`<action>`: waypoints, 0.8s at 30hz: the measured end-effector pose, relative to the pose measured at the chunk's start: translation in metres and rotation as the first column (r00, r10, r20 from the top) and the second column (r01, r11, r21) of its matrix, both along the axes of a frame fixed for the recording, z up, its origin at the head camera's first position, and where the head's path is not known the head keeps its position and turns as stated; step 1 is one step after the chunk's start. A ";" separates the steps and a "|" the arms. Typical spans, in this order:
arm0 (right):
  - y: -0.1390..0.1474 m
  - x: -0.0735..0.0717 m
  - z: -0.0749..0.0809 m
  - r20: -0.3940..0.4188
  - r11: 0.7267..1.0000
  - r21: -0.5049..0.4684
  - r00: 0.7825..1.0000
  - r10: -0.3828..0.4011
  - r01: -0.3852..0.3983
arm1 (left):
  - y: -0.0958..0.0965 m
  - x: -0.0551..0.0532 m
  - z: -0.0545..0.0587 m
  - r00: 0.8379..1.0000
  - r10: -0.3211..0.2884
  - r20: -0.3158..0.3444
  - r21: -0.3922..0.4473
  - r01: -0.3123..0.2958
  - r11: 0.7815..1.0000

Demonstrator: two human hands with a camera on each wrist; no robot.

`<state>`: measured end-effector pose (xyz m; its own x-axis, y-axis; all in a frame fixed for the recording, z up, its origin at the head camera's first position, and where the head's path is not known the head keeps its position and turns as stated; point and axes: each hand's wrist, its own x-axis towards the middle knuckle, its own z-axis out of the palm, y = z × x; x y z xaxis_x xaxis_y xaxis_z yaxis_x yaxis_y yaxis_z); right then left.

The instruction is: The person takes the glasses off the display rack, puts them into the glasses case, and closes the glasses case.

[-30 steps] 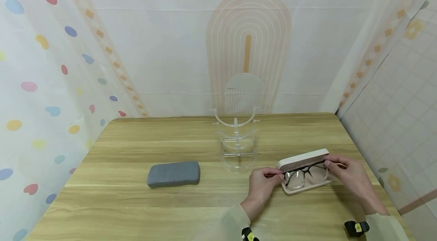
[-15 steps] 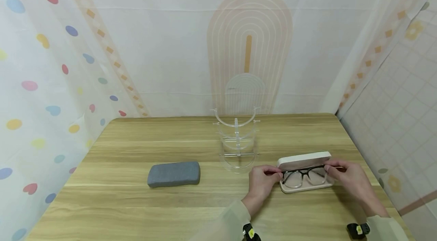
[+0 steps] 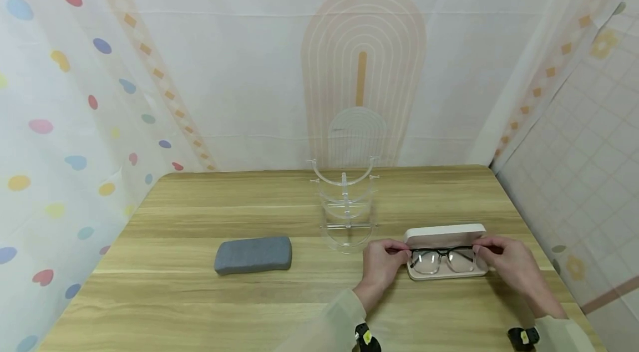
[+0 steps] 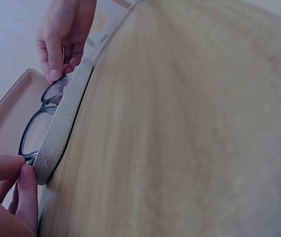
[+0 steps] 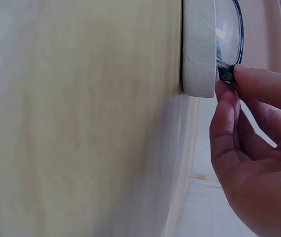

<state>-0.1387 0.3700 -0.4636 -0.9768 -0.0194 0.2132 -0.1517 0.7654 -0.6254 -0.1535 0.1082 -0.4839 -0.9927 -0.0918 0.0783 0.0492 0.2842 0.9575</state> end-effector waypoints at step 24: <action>0.005 0.001 0.015 0.133 0.976 -0.176 0.985 -0.107 0.130 | -0.010 -0.003 0.005 0.997 -0.022 0.069 0.105 0.014 0.994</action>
